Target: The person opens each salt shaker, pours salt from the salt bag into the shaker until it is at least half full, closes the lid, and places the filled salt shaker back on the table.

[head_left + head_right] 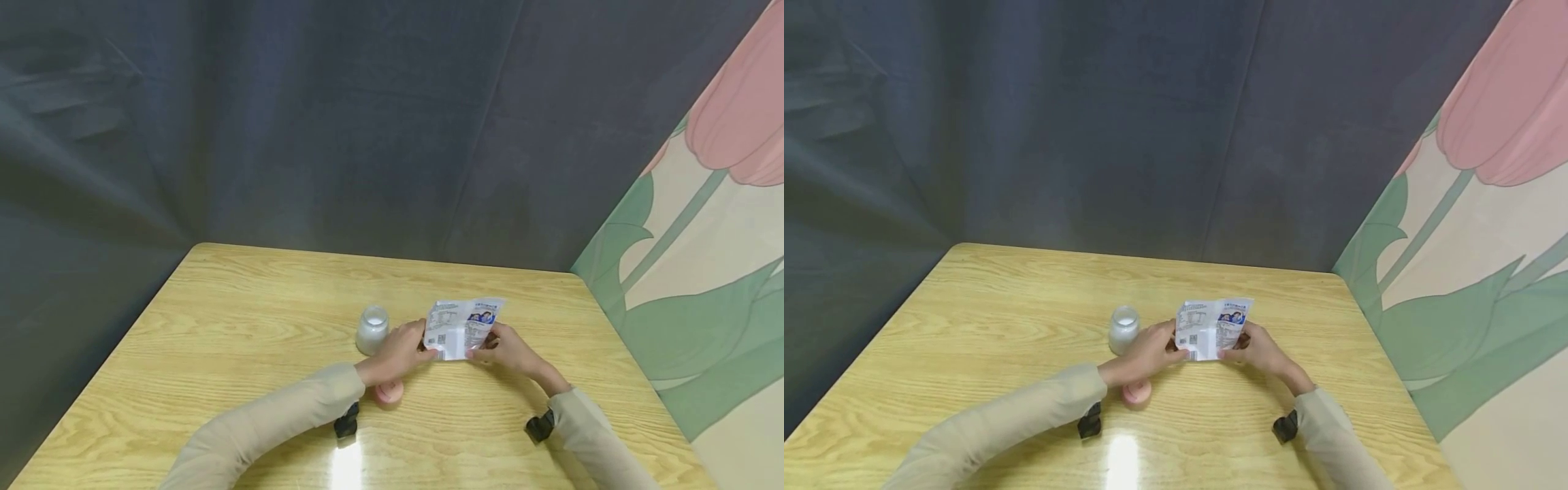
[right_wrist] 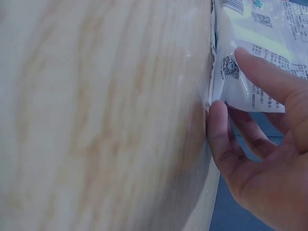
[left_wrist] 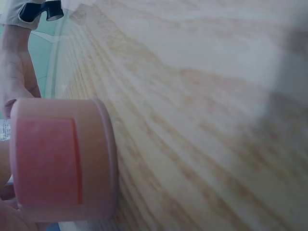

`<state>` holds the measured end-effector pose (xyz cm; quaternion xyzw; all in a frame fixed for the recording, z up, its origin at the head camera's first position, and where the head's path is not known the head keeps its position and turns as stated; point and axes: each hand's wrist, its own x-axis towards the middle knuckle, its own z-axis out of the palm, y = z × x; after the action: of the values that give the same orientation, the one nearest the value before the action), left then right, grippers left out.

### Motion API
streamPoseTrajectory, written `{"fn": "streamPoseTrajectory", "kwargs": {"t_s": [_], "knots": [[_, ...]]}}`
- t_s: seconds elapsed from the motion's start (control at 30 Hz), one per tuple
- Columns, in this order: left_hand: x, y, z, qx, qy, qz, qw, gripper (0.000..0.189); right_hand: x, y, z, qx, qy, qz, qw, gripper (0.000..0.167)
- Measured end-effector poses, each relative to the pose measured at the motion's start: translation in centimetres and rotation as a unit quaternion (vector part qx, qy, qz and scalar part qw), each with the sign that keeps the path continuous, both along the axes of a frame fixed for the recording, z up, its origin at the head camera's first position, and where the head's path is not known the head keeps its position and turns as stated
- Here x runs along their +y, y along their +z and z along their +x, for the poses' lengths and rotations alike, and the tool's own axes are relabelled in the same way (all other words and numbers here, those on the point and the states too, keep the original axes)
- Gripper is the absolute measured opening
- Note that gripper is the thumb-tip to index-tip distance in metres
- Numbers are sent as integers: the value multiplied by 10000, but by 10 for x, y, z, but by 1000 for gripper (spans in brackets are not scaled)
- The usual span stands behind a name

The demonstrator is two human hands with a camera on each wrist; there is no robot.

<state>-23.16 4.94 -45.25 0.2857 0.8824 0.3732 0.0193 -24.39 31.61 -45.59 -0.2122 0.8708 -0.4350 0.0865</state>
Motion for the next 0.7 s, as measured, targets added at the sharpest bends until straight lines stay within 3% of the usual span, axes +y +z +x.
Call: {"fn": "streamPoseTrajectory", "kwargs": {"t_s": [0.53,0.7], "knots": [[0,7,6,218,297,-179,9992,57,7,10,3,-164,97,-186,9996,47],[0,9,8,432,360,-204,9982,59,11,10,4,-205,-11,-351,9992,47]]}}
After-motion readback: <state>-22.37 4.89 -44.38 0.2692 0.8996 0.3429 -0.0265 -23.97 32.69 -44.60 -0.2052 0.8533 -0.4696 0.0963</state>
